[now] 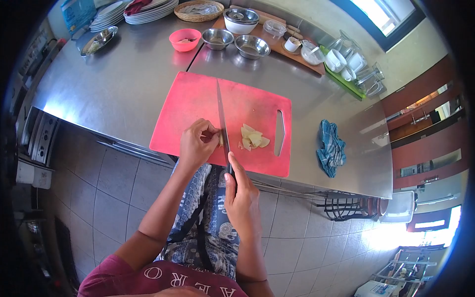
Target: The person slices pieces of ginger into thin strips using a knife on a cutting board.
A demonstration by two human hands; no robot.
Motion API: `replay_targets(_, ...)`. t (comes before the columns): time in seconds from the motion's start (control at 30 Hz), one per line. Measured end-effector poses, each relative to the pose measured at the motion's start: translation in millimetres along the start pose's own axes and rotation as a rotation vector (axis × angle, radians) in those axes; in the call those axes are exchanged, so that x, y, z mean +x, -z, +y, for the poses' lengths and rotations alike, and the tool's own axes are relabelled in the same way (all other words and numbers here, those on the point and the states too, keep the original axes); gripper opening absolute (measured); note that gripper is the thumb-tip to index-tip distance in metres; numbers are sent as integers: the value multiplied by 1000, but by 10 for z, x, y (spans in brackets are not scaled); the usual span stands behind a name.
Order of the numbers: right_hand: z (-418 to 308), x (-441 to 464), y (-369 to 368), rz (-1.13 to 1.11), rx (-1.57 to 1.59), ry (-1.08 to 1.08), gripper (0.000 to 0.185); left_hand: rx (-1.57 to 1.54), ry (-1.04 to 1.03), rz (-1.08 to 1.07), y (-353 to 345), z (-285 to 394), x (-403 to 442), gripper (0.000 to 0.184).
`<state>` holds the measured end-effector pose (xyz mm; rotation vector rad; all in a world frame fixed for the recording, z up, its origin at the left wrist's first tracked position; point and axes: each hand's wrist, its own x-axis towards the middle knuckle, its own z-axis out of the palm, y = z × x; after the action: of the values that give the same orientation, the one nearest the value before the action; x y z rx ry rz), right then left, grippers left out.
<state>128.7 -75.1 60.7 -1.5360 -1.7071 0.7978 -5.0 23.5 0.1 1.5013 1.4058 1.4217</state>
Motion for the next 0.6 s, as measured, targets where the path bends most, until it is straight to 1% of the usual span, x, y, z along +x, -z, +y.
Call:
replay_targets(0.23, -27, 192, -41, -5, 18, -11, 38, -28, -26, 40, -18, -46, 3, 10)
replay_targets(0.33, 6, 206, -42, 6, 3, 50, 38, -2, -23, 47, -6, -48, -2, 10)
replay_targets(0.43, 60, 203, -79, 103, -143, 263, 37, 26, -13, 47, -6, -40, -11, 9)
replay_targets(0.53, 14, 111, -23, 24, -79, 123, 38, 62, -22, 35, 13, -4, -13, 9)
replay_targets(0.6, 36, 43, 1, 7, -82, 98, 38, 43, 4, 29, 8, -11, -17, 10)
